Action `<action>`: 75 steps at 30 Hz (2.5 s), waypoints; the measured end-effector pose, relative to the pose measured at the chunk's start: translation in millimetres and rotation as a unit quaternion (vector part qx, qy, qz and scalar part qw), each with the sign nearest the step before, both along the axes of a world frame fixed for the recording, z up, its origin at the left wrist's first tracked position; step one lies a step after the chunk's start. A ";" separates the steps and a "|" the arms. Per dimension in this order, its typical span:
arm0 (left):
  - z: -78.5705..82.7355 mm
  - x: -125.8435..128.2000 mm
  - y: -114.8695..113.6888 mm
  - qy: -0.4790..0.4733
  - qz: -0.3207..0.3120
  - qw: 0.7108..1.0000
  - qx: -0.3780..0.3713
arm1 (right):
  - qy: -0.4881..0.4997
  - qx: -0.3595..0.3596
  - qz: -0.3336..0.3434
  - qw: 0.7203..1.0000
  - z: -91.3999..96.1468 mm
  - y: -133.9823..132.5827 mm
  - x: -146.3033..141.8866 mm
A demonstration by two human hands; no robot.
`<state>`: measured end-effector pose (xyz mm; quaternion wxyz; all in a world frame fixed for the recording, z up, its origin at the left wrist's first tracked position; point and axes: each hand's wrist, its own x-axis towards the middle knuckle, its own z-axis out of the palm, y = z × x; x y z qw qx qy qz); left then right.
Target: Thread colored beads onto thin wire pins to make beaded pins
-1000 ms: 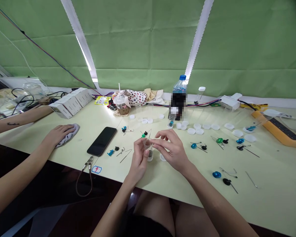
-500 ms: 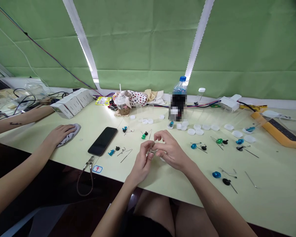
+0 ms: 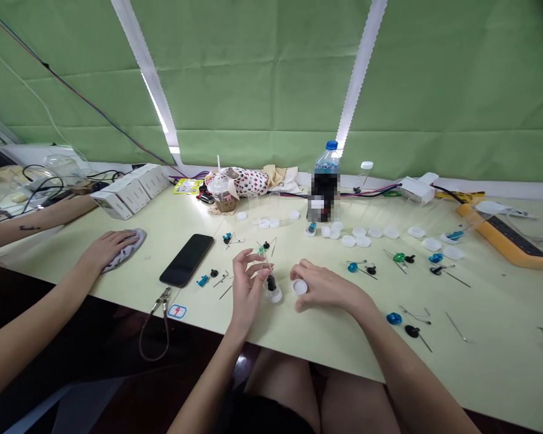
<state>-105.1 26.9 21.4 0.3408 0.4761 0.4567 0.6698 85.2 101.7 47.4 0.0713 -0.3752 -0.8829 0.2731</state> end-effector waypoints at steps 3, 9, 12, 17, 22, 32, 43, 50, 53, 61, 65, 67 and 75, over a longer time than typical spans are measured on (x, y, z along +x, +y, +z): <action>-2.2 1.3 -0.7 0.041 -0.003 0.999 -0.006 | 0.013 0.009 0.002 1.000 -5.6 -1.8 -1.9; -6.3 5.9 -1.9 0.223 -0.055 0.973 0.007 | 0.133 0.042 -0.032 0.990 12.1 1.2 -5.5; -6.8 6.1 -2.6 0.263 -0.067 0.963 0.005 | 0.237 0.056 -0.032 0.969 21.1 1.3 -3.8; -8.1 4.3 -2.5 0.275 -0.067 0.959 0.005 | 0.337 0.024 -0.011 0.941 26.7 0.5 -0.2; -7.6 5.4 -1.7 0.308 -0.099 0.946 0.018 | 0.380 0.026 0.024 0.924 27.5 -4.1 -2.9; -3.7 7.0 -1.5 0.332 -0.121 0.935 0.027 | 0.332 0.247 0.068 0.908 5.2 -18.1 -25.7; -6.3 7.7 0.0 0.336 -0.144 0.930 0.024 | 0.322 0.390 0.036 0.862 -2.9 -19.7 -39.2; -7.8 7.2 -0.3 0.325 -0.171 0.930 -0.002 | 0.377 0.263 0.051 0.887 -4.5 -21.0 -32.7; -6.3 6.6 -1.2 0.327 -0.175 0.929 0.000 | 0.412 0.216 0.047 0.884 -4.0 -20.9 -31.3; -4.2 8.5 -1.1 0.306 -0.180 0.935 0.023 | 0.397 0.294 0.054 0.868 -14.2 -14.7 -38.5; -1.7 11.0 0.2 0.285 -0.190 0.939 0.025 | 0.409 0.313 0.023 0.857 -27.2 -10.6 -41.4; -1.5 11.3 0.7 0.283 -0.190 0.940 0.030 | 0.415 0.317 0.018 0.853 -32.1 -9.2 -41.1; -7.7 7.9 1.6 0.313 -0.164 0.935 0.024 | 0.429 0.306 -0.015 0.850 -44.0 -7.3 -45.7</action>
